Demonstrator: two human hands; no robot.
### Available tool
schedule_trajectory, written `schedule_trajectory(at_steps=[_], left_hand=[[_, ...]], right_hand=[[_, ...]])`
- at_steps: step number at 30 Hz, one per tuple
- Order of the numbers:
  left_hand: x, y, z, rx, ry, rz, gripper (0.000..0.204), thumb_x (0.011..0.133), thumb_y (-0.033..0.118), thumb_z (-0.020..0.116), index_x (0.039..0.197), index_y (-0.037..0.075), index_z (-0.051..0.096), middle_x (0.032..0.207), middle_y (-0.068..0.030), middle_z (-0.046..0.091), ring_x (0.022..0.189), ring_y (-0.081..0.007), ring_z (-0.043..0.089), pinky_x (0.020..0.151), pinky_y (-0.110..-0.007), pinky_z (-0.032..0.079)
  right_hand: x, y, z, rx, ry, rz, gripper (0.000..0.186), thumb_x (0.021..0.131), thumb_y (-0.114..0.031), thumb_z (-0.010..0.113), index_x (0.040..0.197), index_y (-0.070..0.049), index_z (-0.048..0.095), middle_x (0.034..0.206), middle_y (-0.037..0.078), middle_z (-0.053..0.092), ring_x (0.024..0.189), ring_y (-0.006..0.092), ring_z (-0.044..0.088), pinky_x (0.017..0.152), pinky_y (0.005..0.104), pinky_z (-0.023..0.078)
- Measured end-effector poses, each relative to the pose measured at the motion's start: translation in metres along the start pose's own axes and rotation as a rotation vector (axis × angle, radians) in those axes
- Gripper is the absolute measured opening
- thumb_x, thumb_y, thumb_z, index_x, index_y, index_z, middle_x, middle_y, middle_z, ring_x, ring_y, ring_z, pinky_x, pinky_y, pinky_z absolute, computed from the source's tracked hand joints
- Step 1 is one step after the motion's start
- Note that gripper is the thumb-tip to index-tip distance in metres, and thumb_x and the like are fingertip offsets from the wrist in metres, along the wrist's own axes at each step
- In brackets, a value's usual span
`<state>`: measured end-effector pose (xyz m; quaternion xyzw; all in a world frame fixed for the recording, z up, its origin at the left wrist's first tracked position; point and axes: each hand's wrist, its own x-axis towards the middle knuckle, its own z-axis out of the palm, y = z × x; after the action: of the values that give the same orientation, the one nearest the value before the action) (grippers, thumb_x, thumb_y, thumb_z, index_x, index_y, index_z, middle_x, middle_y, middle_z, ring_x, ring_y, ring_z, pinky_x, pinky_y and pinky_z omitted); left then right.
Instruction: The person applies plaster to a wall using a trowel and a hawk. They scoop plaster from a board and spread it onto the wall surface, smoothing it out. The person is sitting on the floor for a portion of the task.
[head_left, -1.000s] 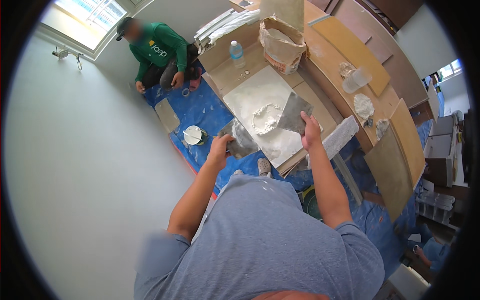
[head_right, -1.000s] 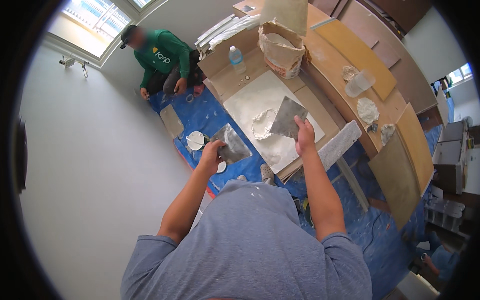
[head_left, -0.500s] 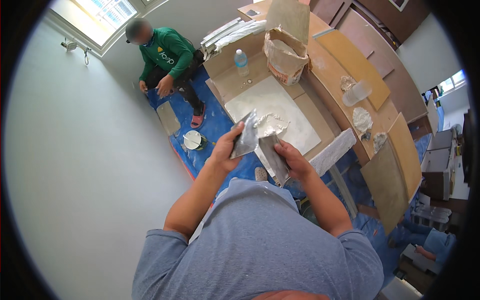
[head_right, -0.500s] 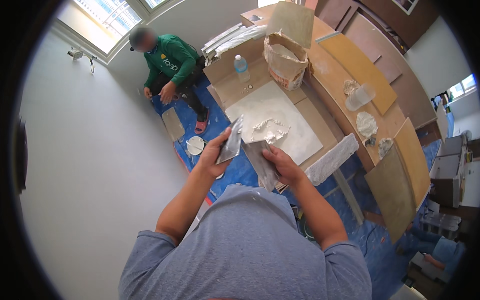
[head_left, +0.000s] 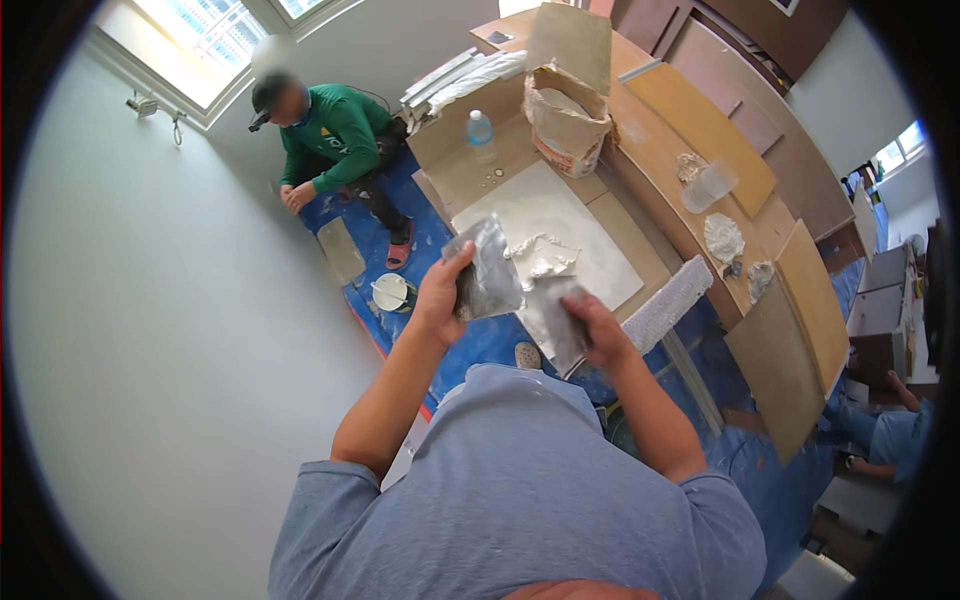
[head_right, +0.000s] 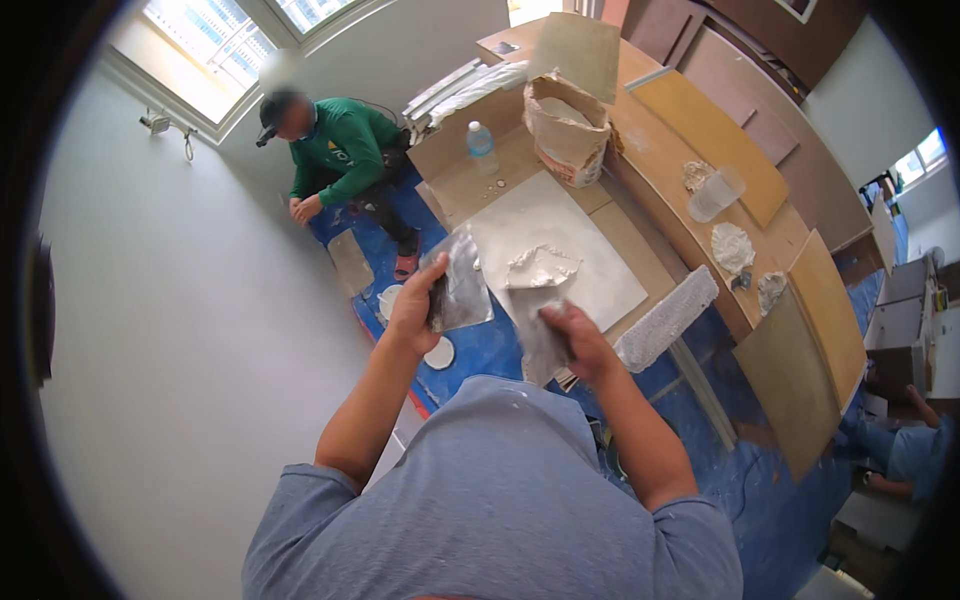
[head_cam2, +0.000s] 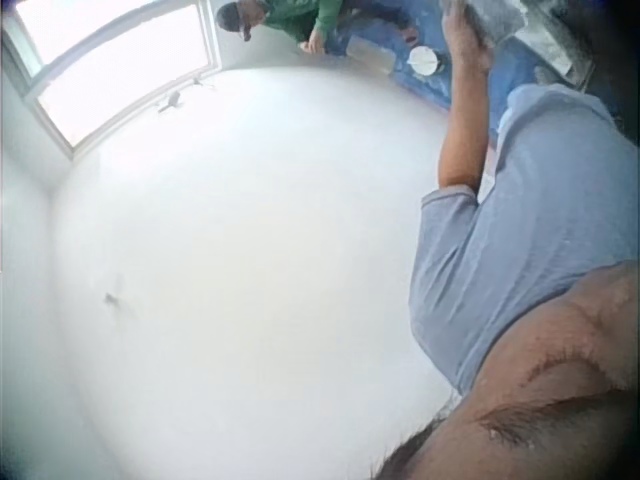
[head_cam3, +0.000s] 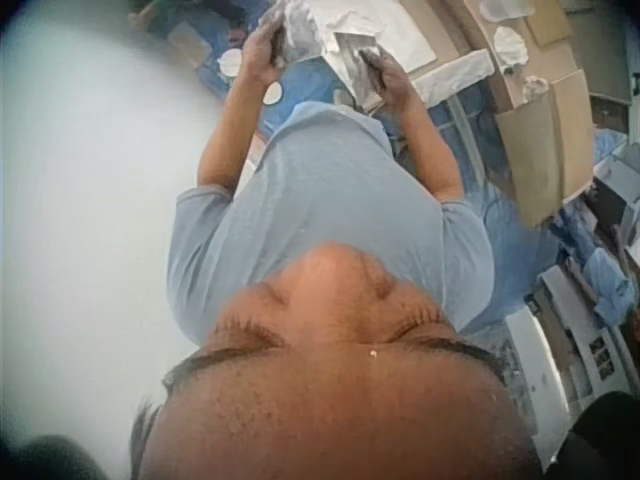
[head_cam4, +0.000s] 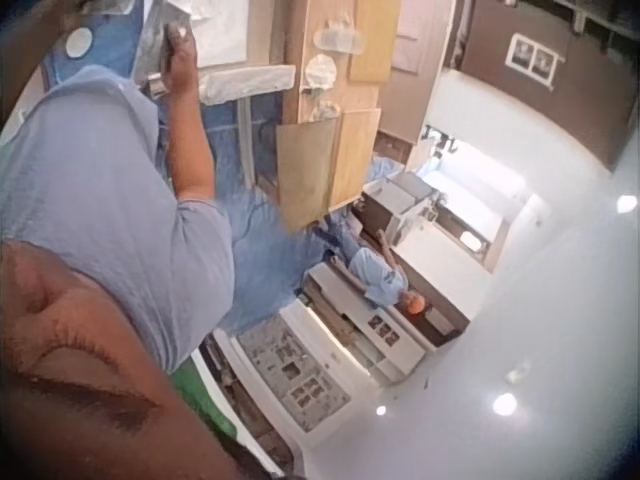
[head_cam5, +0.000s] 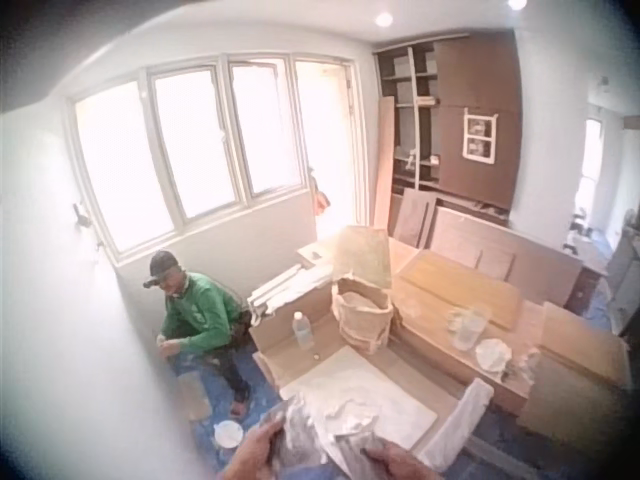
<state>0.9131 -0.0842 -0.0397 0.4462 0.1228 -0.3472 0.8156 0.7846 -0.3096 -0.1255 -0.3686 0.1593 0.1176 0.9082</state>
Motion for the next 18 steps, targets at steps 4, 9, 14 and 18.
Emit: schedule_trajectory(at_steps=[4, 9, 14, 18], left_hand=[[-0.011, 0.006, -0.010, -0.032, 0.096, 0.287, 0.032, 0.104, 0.026, 0.060, 0.128, 0.005, 0.059, 0.114, -0.0059, 0.068, 0.100, -0.0172, 0.068, 0.090, -0.034, 0.057], [-0.024, -0.006, 0.001, 0.039, 0.141, 0.761, 0.031, 0.108, 0.028, 0.053, 0.126, 0.002, 0.055, 0.116, -0.0085, 0.067, 0.103, -0.0193, 0.067, 0.088, -0.033, 0.057], [-0.053, -0.013, 0.020, 0.282, 0.096, 0.977, 0.035, 0.110, 0.028, 0.048, 0.126, -0.002, 0.058, 0.116, -0.0063, 0.067, 0.104, -0.0134, 0.063, 0.091, -0.029, 0.051], [-0.062, -0.022, 0.016, 0.528, 0.048, 0.978, 0.041, 0.110, 0.027, 0.046, 0.128, -0.007, 0.058, 0.110, -0.0084, 0.070, 0.099, -0.0137, 0.062, 0.088, -0.027, 0.049]], right_hand=[[-0.011, -0.019, 0.016, 0.121, 0.086, -0.258, 0.038, 0.096, -0.013, 0.065, 0.132, -0.006, 0.055, 0.119, 0.009, 0.068, 0.104, 0.0211, 0.071, 0.090, 0.0386, 0.060], [-0.022, -0.026, 0.075, 0.118, 0.179, -0.328, 0.037, 0.096, -0.011, 0.066, 0.130, -0.003, 0.056, 0.120, 0.010, 0.067, 0.108, 0.0212, 0.068, 0.096, 0.0365, 0.057], [-0.029, -0.013, 0.103, -0.030, 0.273, -0.426, 0.036, 0.095, -0.011, 0.066, 0.129, -0.002, 0.056, 0.117, 0.010, 0.067, 0.102, 0.0176, 0.068, 0.091, 0.0340, 0.058], [-0.036, -0.015, 0.115, -0.016, 0.255, -0.434, 0.034, 0.095, -0.010, 0.066, 0.127, -0.001, 0.056, 0.114, 0.010, 0.068, 0.098, 0.0179, 0.069, 0.089, 0.0338, 0.058]])
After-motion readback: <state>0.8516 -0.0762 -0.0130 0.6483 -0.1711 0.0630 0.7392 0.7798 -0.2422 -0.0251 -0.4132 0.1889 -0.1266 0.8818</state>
